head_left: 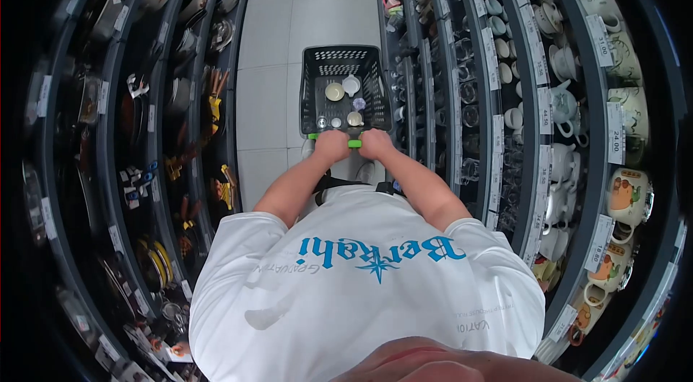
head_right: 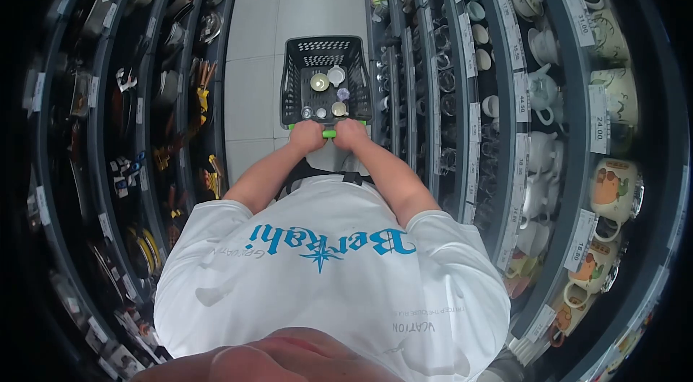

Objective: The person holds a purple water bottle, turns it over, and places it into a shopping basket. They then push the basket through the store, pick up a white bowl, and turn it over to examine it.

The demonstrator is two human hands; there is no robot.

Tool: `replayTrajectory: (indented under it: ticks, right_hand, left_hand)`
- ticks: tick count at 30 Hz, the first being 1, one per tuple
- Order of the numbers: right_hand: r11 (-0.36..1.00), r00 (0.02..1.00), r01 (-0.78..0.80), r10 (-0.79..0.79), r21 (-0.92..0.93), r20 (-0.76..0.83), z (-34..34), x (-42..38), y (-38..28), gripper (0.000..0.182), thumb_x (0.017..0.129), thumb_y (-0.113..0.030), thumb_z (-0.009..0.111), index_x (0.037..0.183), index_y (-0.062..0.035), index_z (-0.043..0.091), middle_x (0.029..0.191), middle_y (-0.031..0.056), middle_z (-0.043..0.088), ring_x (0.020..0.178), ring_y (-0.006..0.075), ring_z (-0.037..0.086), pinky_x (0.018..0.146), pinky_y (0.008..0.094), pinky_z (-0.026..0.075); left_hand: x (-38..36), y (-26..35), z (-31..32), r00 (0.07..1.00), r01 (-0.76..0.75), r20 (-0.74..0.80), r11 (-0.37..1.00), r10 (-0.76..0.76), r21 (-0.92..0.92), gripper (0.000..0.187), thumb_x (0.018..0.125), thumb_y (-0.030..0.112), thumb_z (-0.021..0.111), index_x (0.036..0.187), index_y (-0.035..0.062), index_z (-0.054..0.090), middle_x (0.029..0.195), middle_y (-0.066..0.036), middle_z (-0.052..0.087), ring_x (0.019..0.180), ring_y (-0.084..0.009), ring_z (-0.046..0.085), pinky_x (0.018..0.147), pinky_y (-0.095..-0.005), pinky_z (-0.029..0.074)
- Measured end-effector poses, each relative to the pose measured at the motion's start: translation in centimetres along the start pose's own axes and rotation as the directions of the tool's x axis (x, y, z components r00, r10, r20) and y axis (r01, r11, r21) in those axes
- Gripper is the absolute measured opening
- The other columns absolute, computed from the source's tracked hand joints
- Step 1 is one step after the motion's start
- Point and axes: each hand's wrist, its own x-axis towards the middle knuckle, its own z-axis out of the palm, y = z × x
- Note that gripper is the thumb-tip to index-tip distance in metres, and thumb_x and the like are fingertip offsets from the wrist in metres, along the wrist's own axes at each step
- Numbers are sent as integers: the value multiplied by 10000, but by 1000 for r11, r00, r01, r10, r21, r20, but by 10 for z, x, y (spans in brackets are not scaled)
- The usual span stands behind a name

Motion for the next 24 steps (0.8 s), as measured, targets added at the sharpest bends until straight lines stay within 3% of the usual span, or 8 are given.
replayTrajectory:
  ticks: [3,5,11,14,18,20,24]
  right_hand:
    - [1000,1000,7,-7,4,6,10,0,2,224,703,-193,580,846,-80,711,900,160,681,880,308,657,782,407,525]
    - [999,997,42,-42,8,-62,20,-2,5,211,700,-248,586,807,-117,712,843,171,675,829,335,657,746,436,528]
    - [996,995,90,-90,4,-48,35,-24,4,219,703,-261,585,804,-117,714,837,164,676,822,326,659,739,434,529]
    - [993,992,115,-116,-26,-44,47,-33,4,223,704,-273,590,815,-127,716,841,152,678,820,327,658,741,434,529]
    - [996,996,83,-84,-30,-30,56,-49,-1,224,706,-279,591,826,-139,717,840,144,679,816,329,657,742,436,528]
    - [998,998,58,-59,-19,-37,60,-56,-5,224,710,-291,594,832,-147,715,838,148,676,816,330,654,735,442,527]
    - [999,998,46,-47,-23,-42,73,-67,-13,221,719,-303,599,817,-135,705,837,151,674,818,329,652,735,444,524]
  left_hand:
    - [-6,3,3,1000,25,-2,1000,-25,19,220,709,317,609,755,118,693,763,-130,675,750,-299,664,675,-426,528]
    - [-12,6,5,999,41,-1,999,-41,23,215,717,306,600,758,119,698,769,-132,677,750,-300,666,676,-424,529]
    - [-35,18,14,998,52,28,999,-52,16,221,732,309,594,780,122,701,795,-133,680,771,-299,666,693,-424,531]
    - [-48,16,26,998,2,65,1000,-3,21,221,736,302,592,794,114,692,801,-133,680,786,-305,663,708,-423,529]
    - [-62,10,37,991,-107,73,989,115,-102,210,747,290,593,813,100,652,815,-154,666,802,-321,650,715,-449,516]
    - [-69,8,43,967,-241,-115,965,229,-102,209,743,288,599,818,102,654,816,-158,664,810,-319,648,706,-443,516]
    - [-79,10,50,986,-164,-43,985,162,-59,199,739,295,606,790,112,664,791,-141,669,776,-324,652,682,-435,518]
